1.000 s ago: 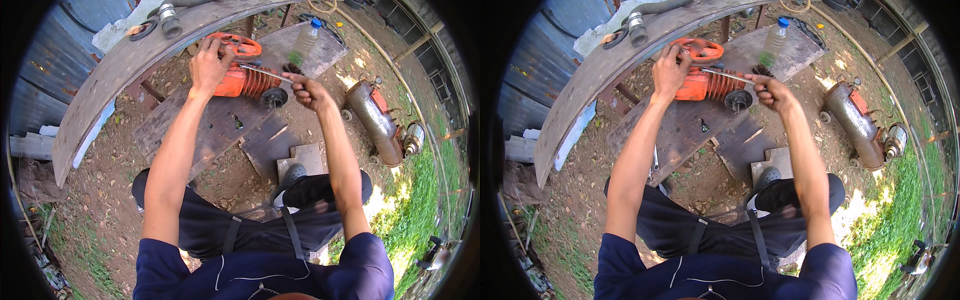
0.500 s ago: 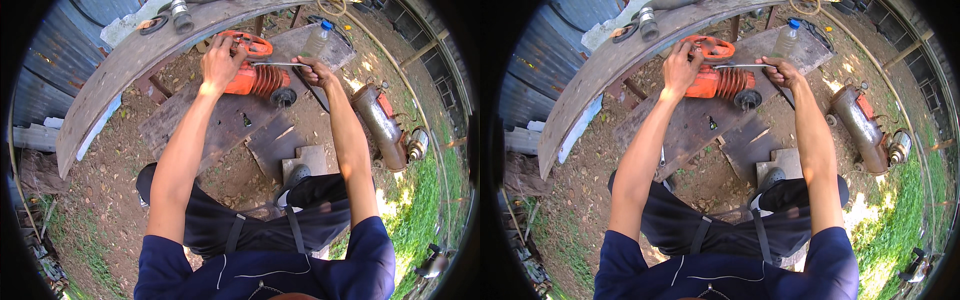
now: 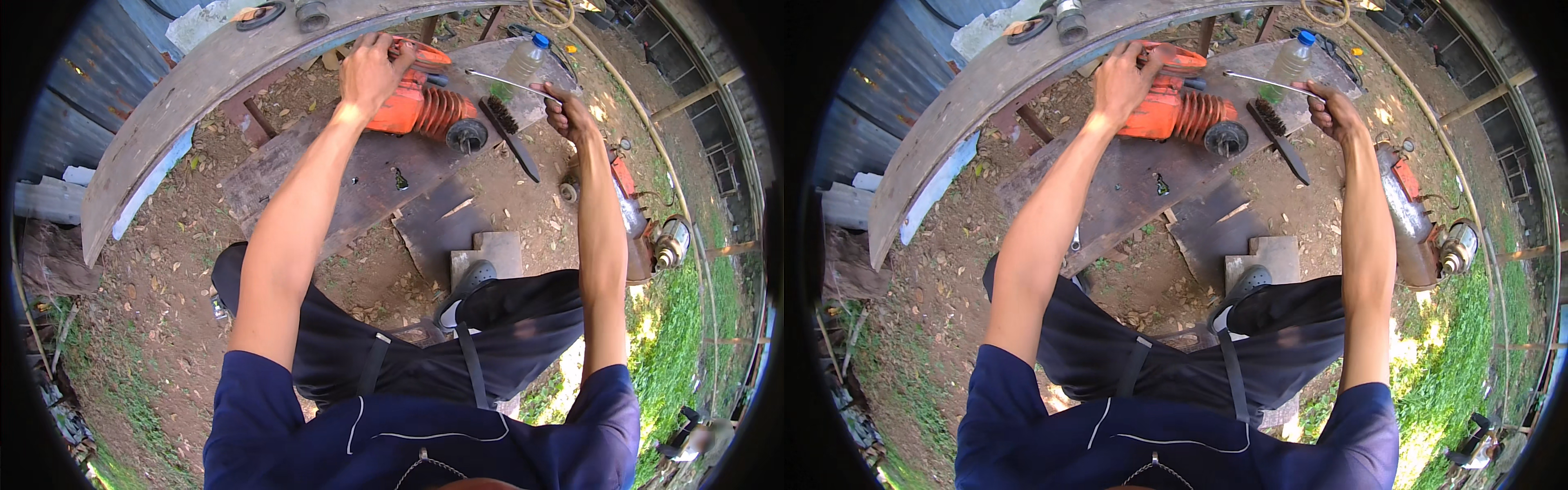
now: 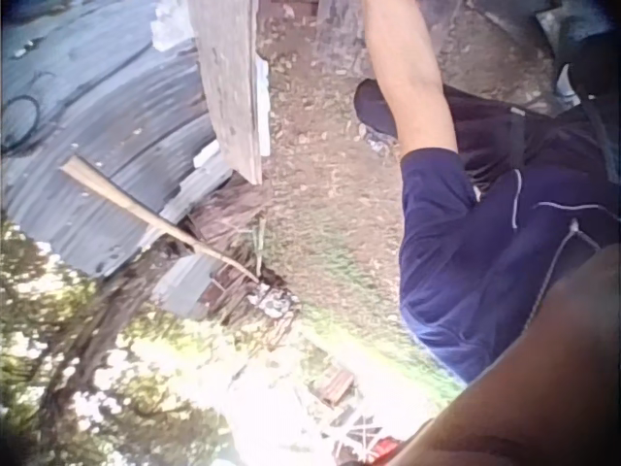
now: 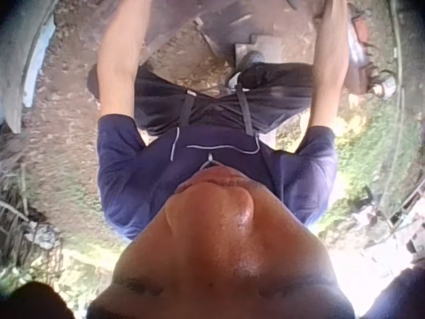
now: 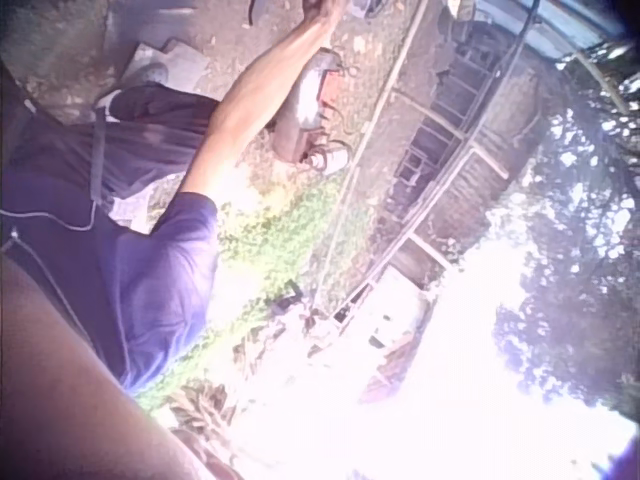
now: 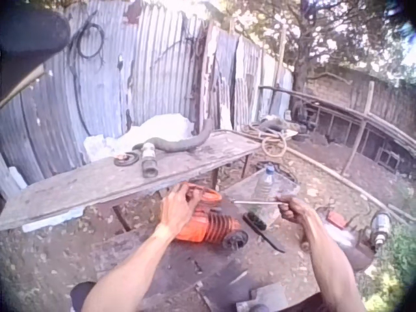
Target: The person unscrews bolts from a red compressor pump using a wrench, uses a metal rod to pry a pulley and other components, and wipes the parts with a cloth.
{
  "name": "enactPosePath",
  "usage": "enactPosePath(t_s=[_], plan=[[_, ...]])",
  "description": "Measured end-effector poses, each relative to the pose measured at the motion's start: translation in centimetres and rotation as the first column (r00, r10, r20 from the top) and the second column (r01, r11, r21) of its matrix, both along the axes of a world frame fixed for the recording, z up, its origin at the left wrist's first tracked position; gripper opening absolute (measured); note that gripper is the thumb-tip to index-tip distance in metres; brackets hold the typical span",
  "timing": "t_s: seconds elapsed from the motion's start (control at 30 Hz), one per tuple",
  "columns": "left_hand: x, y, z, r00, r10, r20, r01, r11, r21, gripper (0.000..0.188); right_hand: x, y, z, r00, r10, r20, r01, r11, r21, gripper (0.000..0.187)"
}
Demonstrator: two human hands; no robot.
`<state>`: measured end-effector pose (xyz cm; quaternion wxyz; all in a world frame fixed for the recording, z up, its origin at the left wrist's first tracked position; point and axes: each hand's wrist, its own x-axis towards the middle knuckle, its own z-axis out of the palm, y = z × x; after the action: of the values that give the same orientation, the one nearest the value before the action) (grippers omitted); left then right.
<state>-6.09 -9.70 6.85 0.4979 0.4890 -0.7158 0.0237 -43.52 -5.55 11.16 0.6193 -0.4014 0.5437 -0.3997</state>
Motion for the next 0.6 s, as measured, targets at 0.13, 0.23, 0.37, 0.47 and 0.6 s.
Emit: enactPosePath(t_s=[0.13, 0.23, 0.37, 0.47, 0.6], plan=[[-0.2, -1.1, 0.2, 1.0, 0.003, 0.009, -0.004, 0.999, 0.034, 0.043, 0.8, 4.3, -0.2, 0.981, 0.037, 0.19, -0.009, 0.989, -0.146, 0.038], [-0.5, -1.7, 0.1, 0.999, 0.029, 0.02, -0.03, 0.999, 0.029, 0.044, 3.0, 6.7, -0.7, 0.978, -0.035, 0.207, 0.073, 0.981, -0.181, 0.036], [-0.2, -2.2, 0.1, 0.999, 0.013, 0.035, -0.016, 0.998, 0.068, 0.047, 5.4, 8.8, -1.7, 0.994, 0.036, 0.104, -0.014, 0.978, -0.208, 0.027], [-0.4, -2.7, 0.4, 0.998, 0.02, 0.059, -0.026, 0.995, 0.095, 0.05, 5.5, 9.3, -3.3, 0.999, -0.019, 0.048, 0.028, 0.979, -0.201, 0.023], [-0.3, -3.0, 0.5, 0.997, 0.038, 0.071, -0.048, 0.988, 0.144, 0.053, 7.0, 9.4, -3.8, 0.984, -0.141, -0.107, 0.117, 0.971, -0.21, 0.02]])
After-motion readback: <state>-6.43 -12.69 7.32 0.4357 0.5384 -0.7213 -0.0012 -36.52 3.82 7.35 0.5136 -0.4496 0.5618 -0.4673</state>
